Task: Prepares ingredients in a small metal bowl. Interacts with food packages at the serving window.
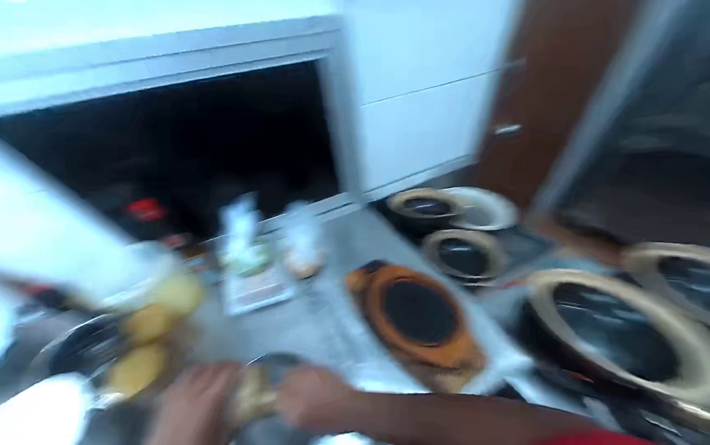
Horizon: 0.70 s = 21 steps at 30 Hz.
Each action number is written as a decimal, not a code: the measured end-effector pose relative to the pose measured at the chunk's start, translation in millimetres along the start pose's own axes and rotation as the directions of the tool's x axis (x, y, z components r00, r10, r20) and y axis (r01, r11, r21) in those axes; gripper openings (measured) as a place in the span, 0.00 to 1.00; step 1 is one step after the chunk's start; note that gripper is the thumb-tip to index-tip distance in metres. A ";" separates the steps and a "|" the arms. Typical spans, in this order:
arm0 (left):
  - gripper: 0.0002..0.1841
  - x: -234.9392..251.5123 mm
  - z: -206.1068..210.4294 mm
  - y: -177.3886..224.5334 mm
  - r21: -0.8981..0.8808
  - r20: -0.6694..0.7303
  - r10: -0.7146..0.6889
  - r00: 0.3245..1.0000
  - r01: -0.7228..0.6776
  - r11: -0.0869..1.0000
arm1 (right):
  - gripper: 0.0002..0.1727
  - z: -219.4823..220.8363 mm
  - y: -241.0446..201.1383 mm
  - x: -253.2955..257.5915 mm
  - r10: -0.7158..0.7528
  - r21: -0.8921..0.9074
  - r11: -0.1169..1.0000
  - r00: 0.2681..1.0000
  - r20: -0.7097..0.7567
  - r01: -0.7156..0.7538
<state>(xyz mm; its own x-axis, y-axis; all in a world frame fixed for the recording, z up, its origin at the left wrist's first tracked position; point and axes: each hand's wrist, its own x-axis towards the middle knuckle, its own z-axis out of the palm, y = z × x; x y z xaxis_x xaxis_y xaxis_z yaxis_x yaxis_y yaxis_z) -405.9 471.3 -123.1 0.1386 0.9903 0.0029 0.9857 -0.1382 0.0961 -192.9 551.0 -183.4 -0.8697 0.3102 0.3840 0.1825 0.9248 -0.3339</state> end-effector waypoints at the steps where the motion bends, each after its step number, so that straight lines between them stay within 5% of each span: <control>1: 0.37 -0.7 15.3 -13.0 0.052 -0.045 -0.029 0.999 0.031 0.998 | 0.06 -2.0 6.9 -0.3 -0.058 -0.039 0.998 0.998 -0.023 0.057; 4: 0.36 -4.9 28.6 -29.0 0.096 0.013 -0.121 0.993 0.119 0.988 | 0.05 6.3 12.7 27.8 -0.134 -0.229 0.965 0.991 0.004 0.131; 7: 0.35 -2.9 25.5 -29.5 0.129 0.061 -0.141 0.988 0.132 0.983 | 0.06 29.6 11.4 27.6 -0.134 -0.221 0.964 0.988 0.078 0.149; 11: 0.38 -1.9 24.4 -36.0 0.182 0.133 -0.176 0.975 0.151 0.972 | 0.05 13.4 35.0 11.6 -0.252 -0.368 0.906 0.965 -0.073 0.209; 16: 0.37 7.5 21.9 -29.5 0.232 0.123 -0.118 0.985 0.087 0.969 | 0.05 39.7 40.1 15.4 -0.207 -0.296 0.937 0.978 -0.033 0.188; 21: 0.38 12.5 28.2 -34.2 0.243 0.142 -0.080 0.987 0.043 0.969 | 0.07 18.5 48.9 6.1 -0.216 -0.371 0.916 0.968 -0.126 0.157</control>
<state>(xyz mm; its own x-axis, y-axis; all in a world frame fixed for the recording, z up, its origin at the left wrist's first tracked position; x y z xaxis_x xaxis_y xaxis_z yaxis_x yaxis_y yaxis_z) -435.2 488.1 -154.4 0.0717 0.9867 -0.1460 0.9845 -0.0934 -0.1482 -197.7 594.1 -213.4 -0.8239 0.1278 0.5521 0.2008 0.9769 0.0735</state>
